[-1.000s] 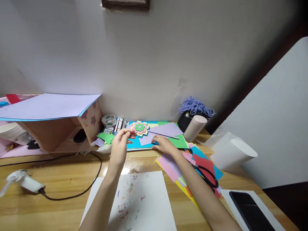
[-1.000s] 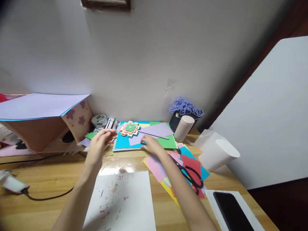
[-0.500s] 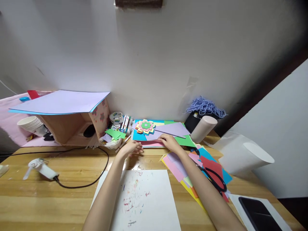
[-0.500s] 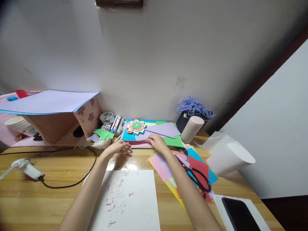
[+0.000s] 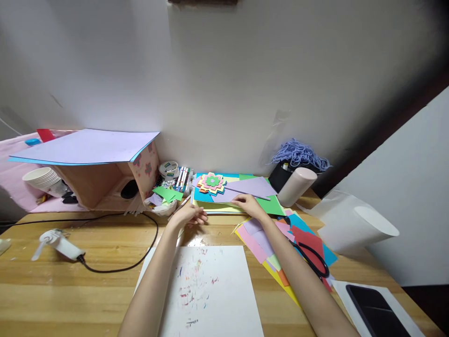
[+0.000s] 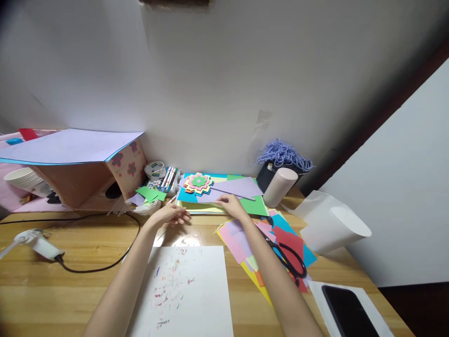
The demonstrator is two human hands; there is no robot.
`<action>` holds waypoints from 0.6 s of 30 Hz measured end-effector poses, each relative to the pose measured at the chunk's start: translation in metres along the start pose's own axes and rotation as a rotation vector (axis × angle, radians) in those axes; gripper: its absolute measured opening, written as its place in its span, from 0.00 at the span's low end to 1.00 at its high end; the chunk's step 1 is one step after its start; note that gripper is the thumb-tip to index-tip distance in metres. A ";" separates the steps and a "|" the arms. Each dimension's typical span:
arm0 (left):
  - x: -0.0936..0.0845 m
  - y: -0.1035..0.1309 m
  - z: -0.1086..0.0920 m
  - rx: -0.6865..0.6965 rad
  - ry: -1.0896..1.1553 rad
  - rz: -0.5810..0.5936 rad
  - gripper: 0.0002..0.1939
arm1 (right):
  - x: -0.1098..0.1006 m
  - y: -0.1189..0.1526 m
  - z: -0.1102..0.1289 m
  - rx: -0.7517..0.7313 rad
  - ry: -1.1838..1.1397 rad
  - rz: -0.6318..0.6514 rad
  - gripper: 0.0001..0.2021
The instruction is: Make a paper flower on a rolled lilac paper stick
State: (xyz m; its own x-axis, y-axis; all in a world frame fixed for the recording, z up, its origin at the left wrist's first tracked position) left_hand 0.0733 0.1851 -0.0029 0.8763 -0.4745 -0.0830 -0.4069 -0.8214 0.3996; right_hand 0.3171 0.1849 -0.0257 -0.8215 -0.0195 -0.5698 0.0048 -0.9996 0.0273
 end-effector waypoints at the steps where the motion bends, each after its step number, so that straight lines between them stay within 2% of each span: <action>1: 0.000 0.000 0.000 0.001 0.002 -0.001 0.15 | 0.000 0.000 0.000 0.004 -0.007 0.001 0.12; 9: 0.003 -0.002 0.000 0.021 0.040 -0.008 0.11 | 0.000 -0.002 -0.004 0.050 -0.056 -0.015 0.12; 18: 0.010 -0.008 0.005 0.027 0.051 0.035 0.10 | 0.004 -0.004 -0.009 0.149 -0.091 -0.099 0.14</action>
State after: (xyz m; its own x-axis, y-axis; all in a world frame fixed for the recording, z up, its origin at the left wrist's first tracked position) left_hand 0.0837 0.1851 -0.0116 0.8731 -0.4870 -0.0226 -0.4439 -0.8132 0.3764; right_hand 0.3194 0.1886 -0.0355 -0.8621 0.0871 -0.4992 -0.1572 -0.9825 0.1000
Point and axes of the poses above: each hand's wrist, its own y-axis away from the middle knuckle, its own x-axis out of the palm, z = x × y, the point moved 3 cm from there along -y, towards the middle knuckle, and after that the axes turned 11 degrees about x, right-handed, at the moved point
